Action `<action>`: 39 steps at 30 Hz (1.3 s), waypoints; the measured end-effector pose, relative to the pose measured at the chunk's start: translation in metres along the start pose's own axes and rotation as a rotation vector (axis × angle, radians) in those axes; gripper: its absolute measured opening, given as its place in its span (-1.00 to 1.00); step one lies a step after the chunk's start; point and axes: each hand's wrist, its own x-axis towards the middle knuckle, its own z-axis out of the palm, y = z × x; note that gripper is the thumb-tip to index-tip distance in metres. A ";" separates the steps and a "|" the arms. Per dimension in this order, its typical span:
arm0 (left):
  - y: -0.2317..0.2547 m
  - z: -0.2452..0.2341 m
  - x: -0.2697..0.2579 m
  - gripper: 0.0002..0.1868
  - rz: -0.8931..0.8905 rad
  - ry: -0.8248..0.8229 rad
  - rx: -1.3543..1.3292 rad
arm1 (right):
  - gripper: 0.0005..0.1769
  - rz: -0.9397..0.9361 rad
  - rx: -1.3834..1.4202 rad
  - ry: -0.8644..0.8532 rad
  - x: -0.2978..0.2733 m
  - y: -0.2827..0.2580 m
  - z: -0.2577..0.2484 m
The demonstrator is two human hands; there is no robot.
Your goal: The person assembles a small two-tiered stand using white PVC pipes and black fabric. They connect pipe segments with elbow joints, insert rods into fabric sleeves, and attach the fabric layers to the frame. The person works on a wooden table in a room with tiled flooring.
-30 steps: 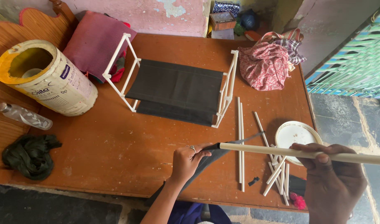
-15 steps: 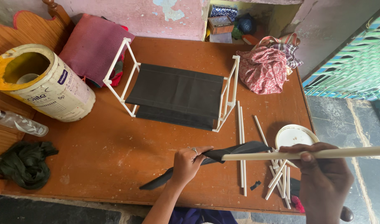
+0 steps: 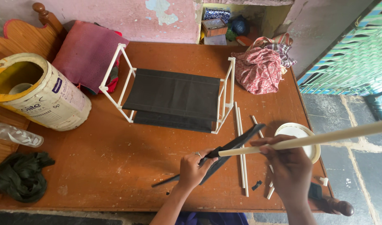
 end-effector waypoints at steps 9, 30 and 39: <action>0.000 0.015 -0.011 -0.80 -0.170 -0.026 -0.220 | -0.77 -0.018 -0.427 -0.119 0.003 0.005 0.033; -0.011 0.010 0.008 -0.69 -0.333 -0.194 -0.163 | -0.64 -0.100 -0.440 -0.066 0.020 0.003 0.061; -0.032 0.010 0.009 -0.70 -0.126 -0.217 -0.143 | -0.64 -0.225 -0.370 -0.043 0.046 -0.024 0.074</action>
